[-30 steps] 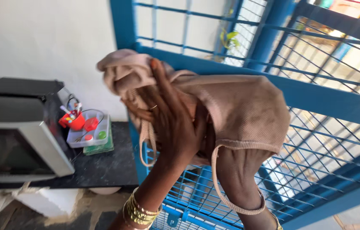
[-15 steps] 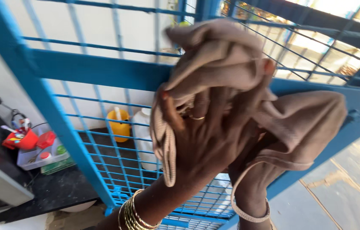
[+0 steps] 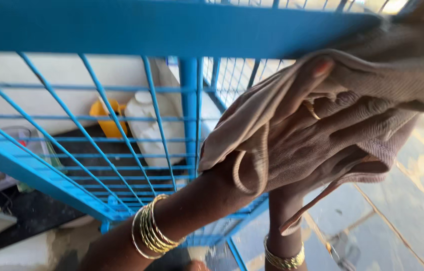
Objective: The person wipes a blue metal mesh gate with a brown cloth, cleaning both the mesh and the vertical bars.
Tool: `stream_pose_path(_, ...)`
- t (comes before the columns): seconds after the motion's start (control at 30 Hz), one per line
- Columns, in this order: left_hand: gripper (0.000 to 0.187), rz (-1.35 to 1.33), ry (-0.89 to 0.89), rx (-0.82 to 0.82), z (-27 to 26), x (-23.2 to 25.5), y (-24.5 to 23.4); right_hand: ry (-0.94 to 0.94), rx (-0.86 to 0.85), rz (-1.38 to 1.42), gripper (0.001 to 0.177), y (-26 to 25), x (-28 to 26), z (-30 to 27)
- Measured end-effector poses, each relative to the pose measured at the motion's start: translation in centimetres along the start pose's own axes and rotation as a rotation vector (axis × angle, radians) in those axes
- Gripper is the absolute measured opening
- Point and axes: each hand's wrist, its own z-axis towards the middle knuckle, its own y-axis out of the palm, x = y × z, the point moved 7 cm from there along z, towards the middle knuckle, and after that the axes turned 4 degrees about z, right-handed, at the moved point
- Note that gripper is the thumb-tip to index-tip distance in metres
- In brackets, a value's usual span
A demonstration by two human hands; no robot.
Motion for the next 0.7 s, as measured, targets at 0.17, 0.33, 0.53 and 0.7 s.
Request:
stream_pose_path(0.17,0.055,-0.098,0.001,-0.066,-4.7,1.0,2.3,0.062,-0.043,-0.081,0.079,-1.4,1.3,-4.2)
stream_pose_path(0.33,0.052,-0.198,0.033,-0.132,-9.7,3.1,6.0,0.108,-0.113,-0.177,0.08,-2.6,2.0,-8.5)
stream_pose_path(0.53,0.048,-0.306,0.046,-0.299,-20.2,5.8,11.1,0.132,-0.196,-0.235,0.081,-1.9,3.3,-12.7)
stream_pose_path(0.7,0.044,-0.469,-0.031,-0.573,-30.1,7.8,16.4,0.174,-0.273,-0.323,0.082,-1.8,5.5,-18.0)
